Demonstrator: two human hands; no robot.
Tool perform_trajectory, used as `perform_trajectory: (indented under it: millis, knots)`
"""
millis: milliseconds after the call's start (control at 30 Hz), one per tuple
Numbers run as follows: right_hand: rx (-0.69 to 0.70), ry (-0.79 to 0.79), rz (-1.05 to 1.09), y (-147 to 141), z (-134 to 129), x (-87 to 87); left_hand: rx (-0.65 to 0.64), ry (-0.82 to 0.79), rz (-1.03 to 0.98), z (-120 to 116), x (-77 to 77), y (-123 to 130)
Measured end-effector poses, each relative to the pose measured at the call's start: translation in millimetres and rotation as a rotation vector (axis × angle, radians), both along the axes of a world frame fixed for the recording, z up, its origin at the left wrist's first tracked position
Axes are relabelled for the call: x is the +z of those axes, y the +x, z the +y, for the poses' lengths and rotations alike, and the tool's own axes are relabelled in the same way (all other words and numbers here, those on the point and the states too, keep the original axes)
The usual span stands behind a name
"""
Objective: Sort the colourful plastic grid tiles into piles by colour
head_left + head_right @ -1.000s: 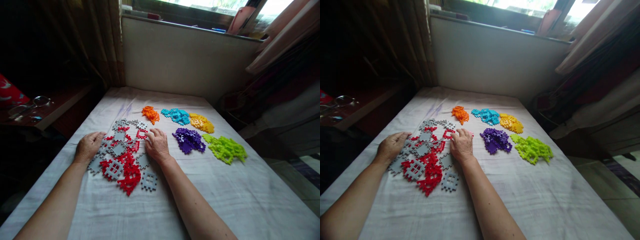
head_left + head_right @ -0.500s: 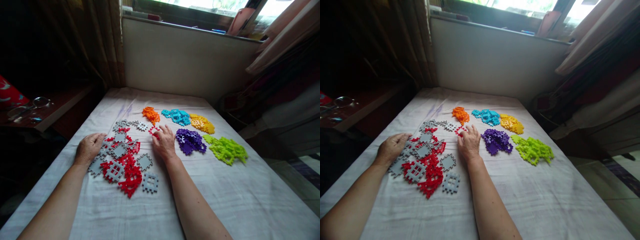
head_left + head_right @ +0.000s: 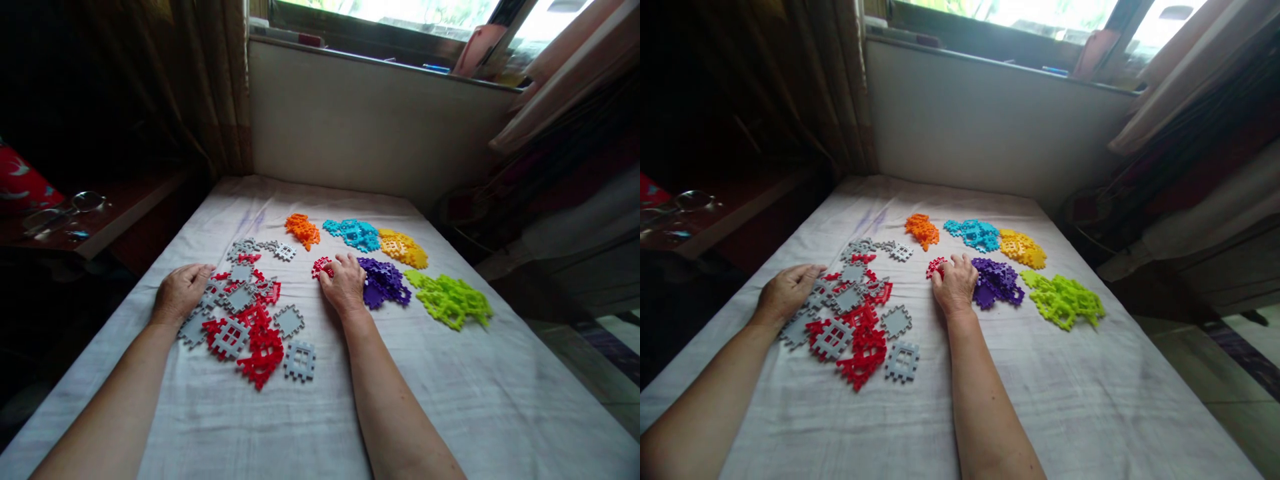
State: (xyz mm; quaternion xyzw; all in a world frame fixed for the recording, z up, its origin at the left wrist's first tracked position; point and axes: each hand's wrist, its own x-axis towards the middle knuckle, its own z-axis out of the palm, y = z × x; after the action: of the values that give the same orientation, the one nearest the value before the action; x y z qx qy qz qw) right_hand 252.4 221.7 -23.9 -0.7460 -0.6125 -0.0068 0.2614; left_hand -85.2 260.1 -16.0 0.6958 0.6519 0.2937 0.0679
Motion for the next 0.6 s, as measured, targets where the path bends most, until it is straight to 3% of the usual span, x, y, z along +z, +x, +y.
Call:
perform_trajectory:
  millis: [167,267,400,600]
  knots:
    - [0.038,-0.006,0.02,-5.4,-0.1,6.2,-0.008,-0.004,0.008,-0.3,0.2,-0.2]
    - [0.149,-0.008,0.042,-19.4,-1.6,11.6,-0.012,-0.005,0.013,-0.4,0.0,-0.7]
    - [0.364,-0.099,0.044,-48.3,-9.0,17.2,-0.011,-0.002,0.018,-0.9,-0.4,-1.1]
    - [0.445,-0.236,-0.048,-71.8,-20.2,21.3,-0.013,0.003,0.0,-0.9,-2.0,-1.0]
